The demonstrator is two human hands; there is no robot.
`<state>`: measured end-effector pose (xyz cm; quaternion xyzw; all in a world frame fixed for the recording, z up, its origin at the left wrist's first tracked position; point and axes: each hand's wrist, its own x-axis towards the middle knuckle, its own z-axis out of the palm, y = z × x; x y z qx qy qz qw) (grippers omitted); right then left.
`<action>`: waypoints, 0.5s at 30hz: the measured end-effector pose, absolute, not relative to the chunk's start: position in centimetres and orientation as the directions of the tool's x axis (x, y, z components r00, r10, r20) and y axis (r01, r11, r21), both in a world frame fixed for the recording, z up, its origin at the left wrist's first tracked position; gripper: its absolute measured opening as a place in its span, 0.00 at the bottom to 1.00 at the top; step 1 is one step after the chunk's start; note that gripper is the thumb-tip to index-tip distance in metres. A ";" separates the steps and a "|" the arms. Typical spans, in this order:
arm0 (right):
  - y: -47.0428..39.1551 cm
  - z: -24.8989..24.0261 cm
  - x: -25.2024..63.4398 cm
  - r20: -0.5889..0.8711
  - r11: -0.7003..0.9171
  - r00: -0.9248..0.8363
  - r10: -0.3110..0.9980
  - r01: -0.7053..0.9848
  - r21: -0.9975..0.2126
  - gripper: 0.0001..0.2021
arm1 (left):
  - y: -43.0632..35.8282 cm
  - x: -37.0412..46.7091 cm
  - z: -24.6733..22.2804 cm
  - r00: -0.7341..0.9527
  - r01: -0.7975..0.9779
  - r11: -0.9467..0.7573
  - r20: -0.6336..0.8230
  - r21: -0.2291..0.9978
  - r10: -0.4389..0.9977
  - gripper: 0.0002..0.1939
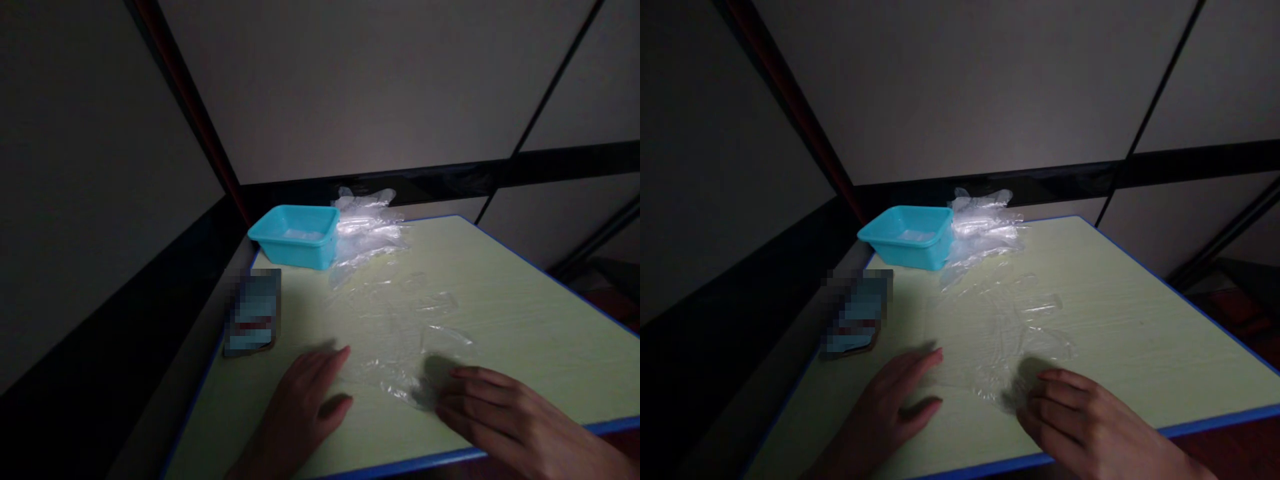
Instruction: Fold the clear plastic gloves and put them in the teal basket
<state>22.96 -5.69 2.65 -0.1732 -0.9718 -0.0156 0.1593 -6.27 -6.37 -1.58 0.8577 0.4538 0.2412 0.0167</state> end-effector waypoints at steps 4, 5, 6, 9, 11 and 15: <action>-5.3 2.3 22.6 0.413 0.880 -0.779 0.472 0.441 -0.175 0.15 | -6.5 -5.9 -1.4 0.475 0.763 -0.592 0.397 0.259 0.786 0.28; -4.9 2.2 22.5 0.438 0.845 -0.724 0.533 0.477 -0.242 0.15 | -6.6 -5.8 -1.3 0.468 0.765 -0.586 0.394 0.266 0.791 0.27; -4.5 2.1 22.4 0.448 0.804 -0.667 0.595 0.504 -0.317 0.16 | -6.6 -5.8 -1.3 0.462 0.767 -0.580 0.392 0.274 0.796 0.26; -2.7 1.9 21.8 0.406 0.669 -0.537 0.739 0.520 -0.531 0.18 | -6.7 -5.8 -1.3 0.450 0.764 -0.577 0.401 0.291 0.798 0.24; -1.4 1.7 21.2 0.366 0.593 -0.484 0.795 0.491 -0.639 0.18 | -6.7 -5.8 -1.4 0.439 0.761 -0.578 0.421 0.295 0.794 0.24; 0.1 0.8 20.5 0.320 0.482 -0.392 0.862 0.438 -0.759 0.17 | -6.6 -5.9 -1.4 0.399 0.772 -0.557 0.448 0.307 0.800 0.23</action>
